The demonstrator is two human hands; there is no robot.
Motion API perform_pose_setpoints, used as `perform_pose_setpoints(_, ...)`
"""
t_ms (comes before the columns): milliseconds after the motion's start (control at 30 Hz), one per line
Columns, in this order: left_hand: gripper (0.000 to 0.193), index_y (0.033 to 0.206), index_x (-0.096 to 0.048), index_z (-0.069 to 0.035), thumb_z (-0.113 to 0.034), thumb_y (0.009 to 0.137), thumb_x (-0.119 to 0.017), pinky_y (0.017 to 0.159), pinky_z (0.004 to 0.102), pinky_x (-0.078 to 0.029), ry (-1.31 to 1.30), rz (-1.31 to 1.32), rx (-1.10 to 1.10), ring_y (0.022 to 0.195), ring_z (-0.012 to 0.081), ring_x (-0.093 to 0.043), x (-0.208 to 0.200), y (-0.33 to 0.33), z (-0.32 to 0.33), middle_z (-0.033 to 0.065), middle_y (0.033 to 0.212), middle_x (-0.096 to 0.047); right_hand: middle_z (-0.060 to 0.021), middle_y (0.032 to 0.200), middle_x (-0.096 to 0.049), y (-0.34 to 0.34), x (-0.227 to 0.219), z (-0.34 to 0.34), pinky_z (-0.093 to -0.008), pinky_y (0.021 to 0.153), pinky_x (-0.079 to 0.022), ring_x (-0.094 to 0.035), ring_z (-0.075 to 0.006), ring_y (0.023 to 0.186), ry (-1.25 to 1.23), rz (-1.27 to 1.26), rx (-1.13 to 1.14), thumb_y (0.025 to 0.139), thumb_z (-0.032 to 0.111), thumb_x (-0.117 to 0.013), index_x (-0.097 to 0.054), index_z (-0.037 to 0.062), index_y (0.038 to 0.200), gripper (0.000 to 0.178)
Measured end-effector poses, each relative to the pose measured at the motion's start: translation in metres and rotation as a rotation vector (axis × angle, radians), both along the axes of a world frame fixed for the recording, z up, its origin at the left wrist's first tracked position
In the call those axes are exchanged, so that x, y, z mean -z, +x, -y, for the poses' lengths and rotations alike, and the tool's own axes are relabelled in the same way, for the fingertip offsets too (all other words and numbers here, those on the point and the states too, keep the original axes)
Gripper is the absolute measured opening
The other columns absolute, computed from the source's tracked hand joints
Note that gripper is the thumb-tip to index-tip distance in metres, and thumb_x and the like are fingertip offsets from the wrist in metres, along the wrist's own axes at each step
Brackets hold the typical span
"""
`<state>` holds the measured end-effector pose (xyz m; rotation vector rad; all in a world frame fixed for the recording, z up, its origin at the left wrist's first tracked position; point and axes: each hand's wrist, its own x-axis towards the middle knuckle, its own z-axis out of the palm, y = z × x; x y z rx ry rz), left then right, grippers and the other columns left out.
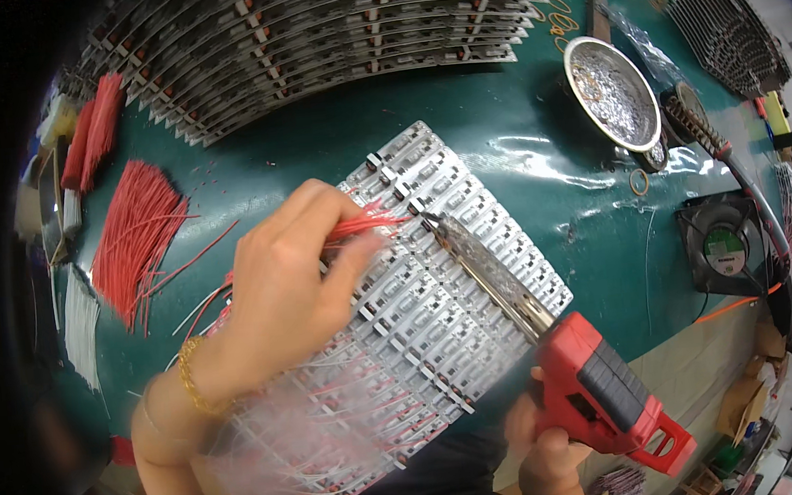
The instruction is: The person solders wires onto electronic components on a circuit board with a soldering iron.
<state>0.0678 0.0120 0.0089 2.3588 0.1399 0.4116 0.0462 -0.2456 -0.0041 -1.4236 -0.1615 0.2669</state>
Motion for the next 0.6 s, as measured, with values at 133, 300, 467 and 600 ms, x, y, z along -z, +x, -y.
perform_pose_setpoints(133,0.01,0.079,-0.055,-0.001,-0.009,0.08,-0.06,0.056,0.0389,-0.044,-0.011,0.008,-0.004,0.068,0.03,-0.058,-0.002,0.005,-0.008,0.0127,0.076,-0.054,-0.0001,0.043,-0.04,0.002,-0.001,0.001,-0.0235,0.036,-0.035,-0.041,-0.0115,0.033,0.009,0.034,-0.002,0.08,0.053,-0.06,-0.036,-0.0123,0.118,0.079)
perform_pose_setpoints(300,0.01,0.081,-0.055,0.003,-0.004,0.088,-0.053,0.053,0.0202,-0.038,-0.041,0.181,-0.17,0.061,0.0058,-0.05,-0.025,0.006,-0.017,0.0062,0.069,-0.059,-0.0001,0.046,-0.04,0.002,-0.001,0.004,-0.0232,0.038,-0.036,-0.042,-0.011,0.035,-0.002,-0.014,0.001,0.076,0.056,-0.062,-0.037,-0.0127,0.118,0.085)
perform_pose_setpoints(467,0.009,0.079,-0.055,0.002,-0.005,0.085,-0.058,0.049,0.0187,-0.035,-0.234,-0.15,-0.04,0.057,0.005,-0.045,-0.034,-0.004,0.015,0.0045,0.066,-0.056,0.0003,0.046,-0.04,0.005,-0.006,0.008,-0.0234,0.038,-0.036,-0.042,-0.0108,0.036,0.021,-0.062,-0.015,0.075,0.057,-0.062,-0.038,-0.012,0.118,0.085)
perform_pose_setpoints(600,0.013,0.078,-0.053,0.001,-0.007,0.079,-0.063,0.051,0.0373,-0.041,0.008,-0.063,0.0,0.06,0.0306,-0.054,-0.017,0.001,0.024,0.012,0.077,-0.052,0.0005,0.046,-0.04,0.003,-0.005,0.016,-0.0236,0.037,-0.036,-0.042,-0.0114,0.035,0.012,-0.069,0.026,0.074,0.057,-0.063,-0.037,-0.0112,0.118,0.085)
